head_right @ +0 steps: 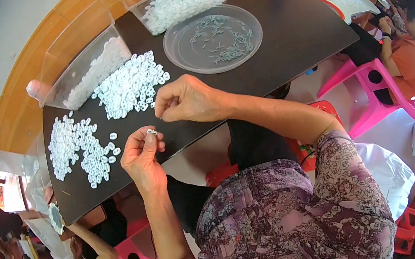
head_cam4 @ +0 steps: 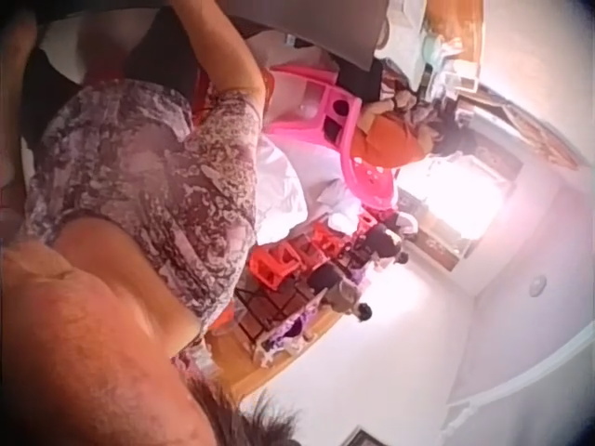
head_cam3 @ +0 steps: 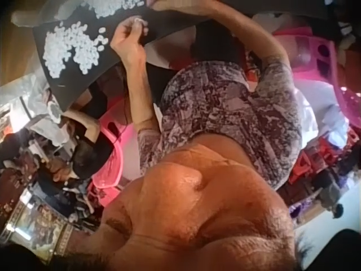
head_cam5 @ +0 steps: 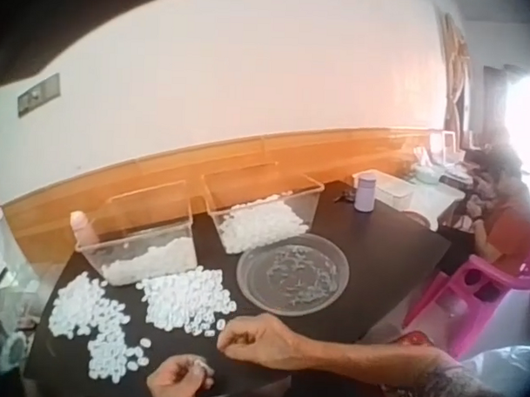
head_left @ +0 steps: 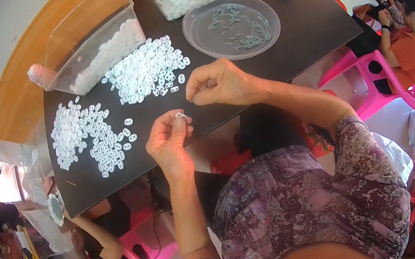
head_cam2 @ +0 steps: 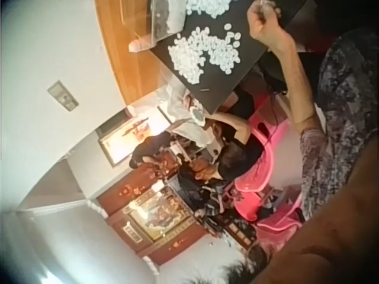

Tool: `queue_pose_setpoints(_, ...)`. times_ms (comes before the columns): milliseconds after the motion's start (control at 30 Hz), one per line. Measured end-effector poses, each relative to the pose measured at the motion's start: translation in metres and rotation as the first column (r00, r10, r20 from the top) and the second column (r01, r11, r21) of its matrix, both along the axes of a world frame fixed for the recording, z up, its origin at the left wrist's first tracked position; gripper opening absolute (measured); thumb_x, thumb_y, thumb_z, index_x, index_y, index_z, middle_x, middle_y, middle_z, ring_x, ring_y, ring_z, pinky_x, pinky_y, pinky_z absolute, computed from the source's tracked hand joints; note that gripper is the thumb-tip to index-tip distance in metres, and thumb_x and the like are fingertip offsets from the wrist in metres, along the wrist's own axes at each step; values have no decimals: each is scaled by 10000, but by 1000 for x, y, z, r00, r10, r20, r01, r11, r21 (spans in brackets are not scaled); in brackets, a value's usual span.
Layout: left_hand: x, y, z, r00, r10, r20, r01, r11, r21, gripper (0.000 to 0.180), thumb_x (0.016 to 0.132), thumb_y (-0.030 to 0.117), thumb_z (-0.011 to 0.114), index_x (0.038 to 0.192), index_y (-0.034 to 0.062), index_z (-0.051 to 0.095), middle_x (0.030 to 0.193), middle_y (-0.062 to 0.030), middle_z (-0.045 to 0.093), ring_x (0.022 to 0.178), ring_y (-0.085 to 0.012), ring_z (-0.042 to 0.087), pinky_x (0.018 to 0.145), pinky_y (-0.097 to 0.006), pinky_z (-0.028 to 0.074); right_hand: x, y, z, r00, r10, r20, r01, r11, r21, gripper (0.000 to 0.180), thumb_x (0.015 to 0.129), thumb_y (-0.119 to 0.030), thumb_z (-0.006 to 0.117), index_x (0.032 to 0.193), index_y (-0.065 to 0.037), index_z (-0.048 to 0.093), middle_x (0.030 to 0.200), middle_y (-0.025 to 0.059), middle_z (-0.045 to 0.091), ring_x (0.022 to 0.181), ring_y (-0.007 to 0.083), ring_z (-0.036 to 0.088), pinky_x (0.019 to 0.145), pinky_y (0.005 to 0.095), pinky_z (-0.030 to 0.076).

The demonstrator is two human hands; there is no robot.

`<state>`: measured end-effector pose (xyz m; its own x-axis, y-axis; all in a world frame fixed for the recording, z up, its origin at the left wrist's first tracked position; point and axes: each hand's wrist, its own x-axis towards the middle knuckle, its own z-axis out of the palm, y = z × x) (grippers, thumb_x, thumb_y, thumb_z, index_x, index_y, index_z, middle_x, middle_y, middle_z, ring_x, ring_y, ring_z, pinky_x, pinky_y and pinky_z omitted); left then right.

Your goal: Manually inserting small metal components into plastic housings at an assembly workstation.

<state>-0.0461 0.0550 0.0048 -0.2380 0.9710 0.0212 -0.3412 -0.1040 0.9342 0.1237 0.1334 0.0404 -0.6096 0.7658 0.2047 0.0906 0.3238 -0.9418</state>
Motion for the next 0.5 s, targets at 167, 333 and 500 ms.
queue_pose_setpoints(167,2,-12,-3,1000,-10,6,10,1000,9,85,859,33,603,919,-27,607,810,-46,610,706,-106,580,603,-210,469,-18,-14,-13,992,0,-130,-12,995,-94,80,748,-49,661,781,13,622,654,-12,557,613,35,488,543,209,403)
queue_pose_setpoints(333,2,-18,-5,999,-9,31,8,1000,24,73,864,31,596,912,-23,601,803,-45,603,710,-98,566,598,-206,455,-21,-20,-13,996,1,-88,-6,998,-67,97,753,-65,666,792,12,621,658,-12,558,618,36,491,543,212,406)
queue_pose_setpoints(500,2,-19,-8,999,-26,29,24,999,41,62,865,31,595,900,-20,598,793,-35,593,701,-88,543,597,-200,435,-22,-24,-13,997,7,-75,-13,997,-77,109,759,-78,671,793,12,620,660,-11,559,620,36,492,544,212,406)
